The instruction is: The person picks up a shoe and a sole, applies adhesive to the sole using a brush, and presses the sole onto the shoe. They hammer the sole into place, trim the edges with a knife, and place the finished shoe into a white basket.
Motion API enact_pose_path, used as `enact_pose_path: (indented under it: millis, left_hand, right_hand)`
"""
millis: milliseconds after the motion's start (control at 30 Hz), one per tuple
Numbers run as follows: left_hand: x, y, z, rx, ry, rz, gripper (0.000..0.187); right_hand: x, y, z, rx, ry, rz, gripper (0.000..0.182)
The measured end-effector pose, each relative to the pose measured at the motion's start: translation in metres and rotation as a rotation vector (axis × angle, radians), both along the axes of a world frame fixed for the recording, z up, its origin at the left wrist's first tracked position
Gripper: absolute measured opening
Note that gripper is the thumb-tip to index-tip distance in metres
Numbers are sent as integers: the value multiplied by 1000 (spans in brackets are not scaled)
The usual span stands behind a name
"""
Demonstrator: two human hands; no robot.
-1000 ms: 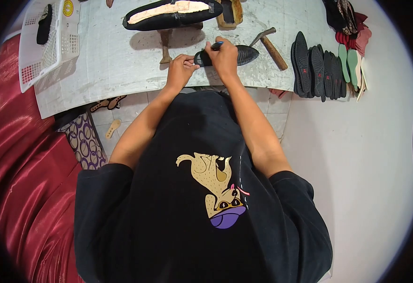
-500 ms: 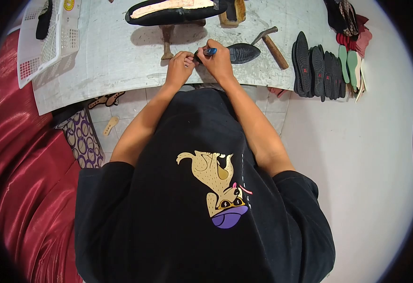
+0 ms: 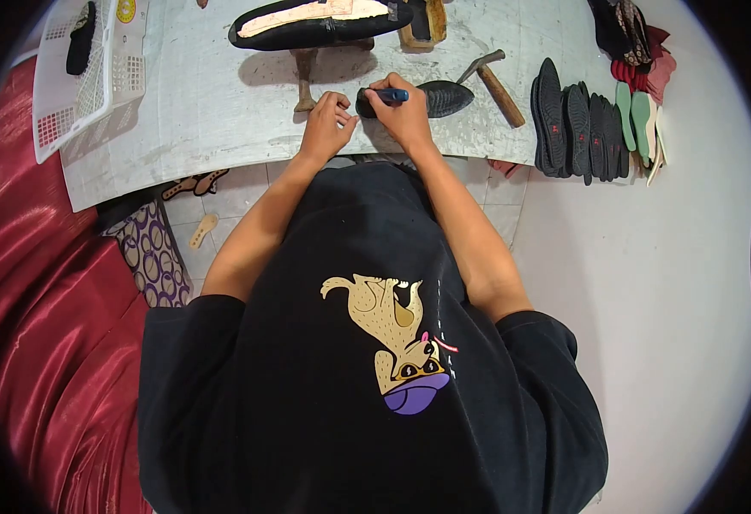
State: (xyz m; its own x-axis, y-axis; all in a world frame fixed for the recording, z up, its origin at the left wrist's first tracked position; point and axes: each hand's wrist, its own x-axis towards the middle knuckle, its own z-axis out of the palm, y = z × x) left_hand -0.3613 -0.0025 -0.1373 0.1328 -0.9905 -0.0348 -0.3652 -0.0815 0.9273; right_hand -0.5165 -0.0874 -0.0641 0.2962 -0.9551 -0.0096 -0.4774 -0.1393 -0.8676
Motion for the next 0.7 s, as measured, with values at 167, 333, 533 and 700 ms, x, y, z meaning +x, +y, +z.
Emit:
enact_pose_path:
  millis: [167, 333, 533, 700]
  left_hand:
    - [0, 0, -2, 17, 22, 15, 30]
    - [0, -2, 0, 31, 19, 13, 29]
    - [0, -1, 1, 24, 7, -10, 44]
    - [1, 0, 1, 13, -50, -39, 41]
  right_hand:
    - [-10, 3, 1, 29, 36, 87, 18]
    - [-27, -5, 3, 72, 148, 231, 18]
    - [-15, 4, 5, -35, -71, 170, 20]
    - [-24, 9, 1, 54, 89, 212, 22]
